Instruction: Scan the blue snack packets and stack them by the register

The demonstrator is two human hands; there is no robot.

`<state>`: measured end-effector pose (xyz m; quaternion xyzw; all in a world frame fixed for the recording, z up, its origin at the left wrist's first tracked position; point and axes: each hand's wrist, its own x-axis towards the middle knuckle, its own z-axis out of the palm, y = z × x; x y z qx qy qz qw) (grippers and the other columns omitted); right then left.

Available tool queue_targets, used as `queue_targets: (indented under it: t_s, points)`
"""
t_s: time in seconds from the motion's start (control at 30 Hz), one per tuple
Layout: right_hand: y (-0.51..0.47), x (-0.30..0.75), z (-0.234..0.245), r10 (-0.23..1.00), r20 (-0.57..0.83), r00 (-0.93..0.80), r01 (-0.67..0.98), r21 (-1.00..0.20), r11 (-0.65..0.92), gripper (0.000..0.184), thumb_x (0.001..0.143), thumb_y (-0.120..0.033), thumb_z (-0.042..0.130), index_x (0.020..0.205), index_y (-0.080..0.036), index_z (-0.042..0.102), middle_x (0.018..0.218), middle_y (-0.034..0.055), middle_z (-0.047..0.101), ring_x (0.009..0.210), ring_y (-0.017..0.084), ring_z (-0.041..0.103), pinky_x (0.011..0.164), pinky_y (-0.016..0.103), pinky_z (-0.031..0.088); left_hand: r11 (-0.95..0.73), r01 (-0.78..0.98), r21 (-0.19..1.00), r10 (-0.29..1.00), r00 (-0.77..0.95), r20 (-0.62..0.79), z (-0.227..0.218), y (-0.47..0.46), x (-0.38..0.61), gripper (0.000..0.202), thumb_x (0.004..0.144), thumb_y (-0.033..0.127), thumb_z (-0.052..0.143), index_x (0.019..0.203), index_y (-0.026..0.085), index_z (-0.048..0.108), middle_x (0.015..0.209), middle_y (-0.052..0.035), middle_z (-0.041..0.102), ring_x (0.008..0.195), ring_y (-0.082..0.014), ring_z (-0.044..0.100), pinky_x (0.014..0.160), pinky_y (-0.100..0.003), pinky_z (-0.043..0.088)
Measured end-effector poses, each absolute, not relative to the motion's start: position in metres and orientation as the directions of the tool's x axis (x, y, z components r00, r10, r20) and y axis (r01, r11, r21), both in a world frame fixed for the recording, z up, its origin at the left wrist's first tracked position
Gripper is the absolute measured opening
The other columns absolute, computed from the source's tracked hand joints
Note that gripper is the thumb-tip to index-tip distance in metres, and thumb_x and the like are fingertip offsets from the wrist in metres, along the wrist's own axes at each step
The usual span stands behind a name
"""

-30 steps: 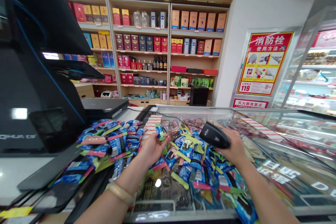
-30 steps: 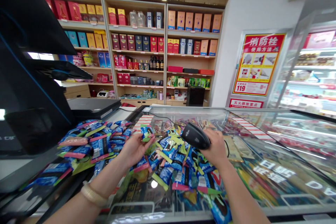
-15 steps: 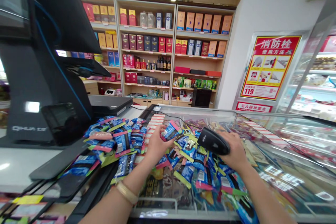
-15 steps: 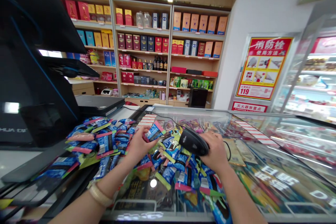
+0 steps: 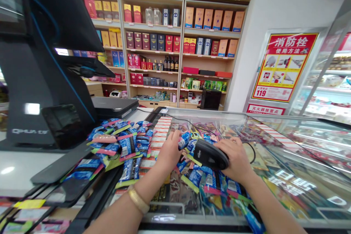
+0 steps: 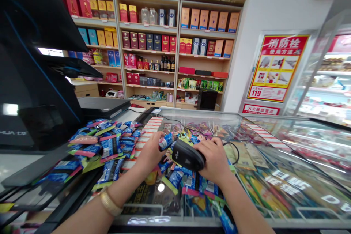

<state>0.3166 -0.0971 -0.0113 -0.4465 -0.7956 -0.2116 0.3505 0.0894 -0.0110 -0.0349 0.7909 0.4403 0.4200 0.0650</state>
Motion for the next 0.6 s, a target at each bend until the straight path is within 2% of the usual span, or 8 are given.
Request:
queue_targets:
  t_s: [0.23,0.33,0.47,0.6]
  points:
    - [-0.098,0.314,-0.011,0.561,0.749,-0.352,0.865,0.032,0.5,0.019,0.073,-0.022,0.053,0.091,-0.022,0.061,0.081,0.0014,0.066,0.077,0.017,0.057,0.08,0.035,0.028,-0.604,0.65,0.461,0.754,0.278,0.595,-0.032,-0.015,0.091,0.035,0.068,0.003,0.058,0.097,0.021,0.051,0.095,-0.0048,0.059,0.088,-0.0212,0.059,0.076,-0.033,0.048]
    - [-0.096,0.316,-0.012,0.558,0.757,-0.341,0.87,0.029,0.493,0.02,0.073,-0.024,0.054,0.091,-0.021,0.062,0.081,0.0014,0.066,0.077,0.017,0.058,0.08,0.034,0.028,-0.571,0.667,0.478,0.781,0.262,0.568,-0.029,-0.017,0.089,0.038,0.068,0.007,0.062,0.102,0.022,0.052,0.099,-0.0046,0.059,0.093,-0.0217,0.059,0.079,-0.032,0.047]
    - [-0.091,0.33,-0.016,0.543,0.779,-0.313,0.885,0.031,0.465,0.025,0.069,-0.027,0.057,0.092,-0.021,0.062,0.082,0.0022,0.066,0.078,0.018,0.059,0.078,0.034,0.029,-0.442,0.735,0.513,0.857,0.179,0.483,-0.029,-0.015,0.081,0.045,0.07,0.027,0.069,0.113,0.022,0.055,0.109,-0.0069,0.059,0.101,-0.0238,0.059,0.086,-0.034,0.046]
    - [-0.084,0.347,-0.022,0.515,0.807,-0.288,0.907,0.058,0.417,0.027,0.07,-0.023,0.053,0.095,-0.021,0.062,0.083,0.0031,0.067,0.078,0.019,0.061,0.077,0.034,0.032,-0.271,0.797,0.54,0.952,0.138,0.274,-0.038,-0.011,0.074,0.047,0.078,0.045,0.061,0.118,0.021,0.059,0.11,-0.0115,0.061,0.103,-0.0274,0.06,0.088,-0.037,0.045]
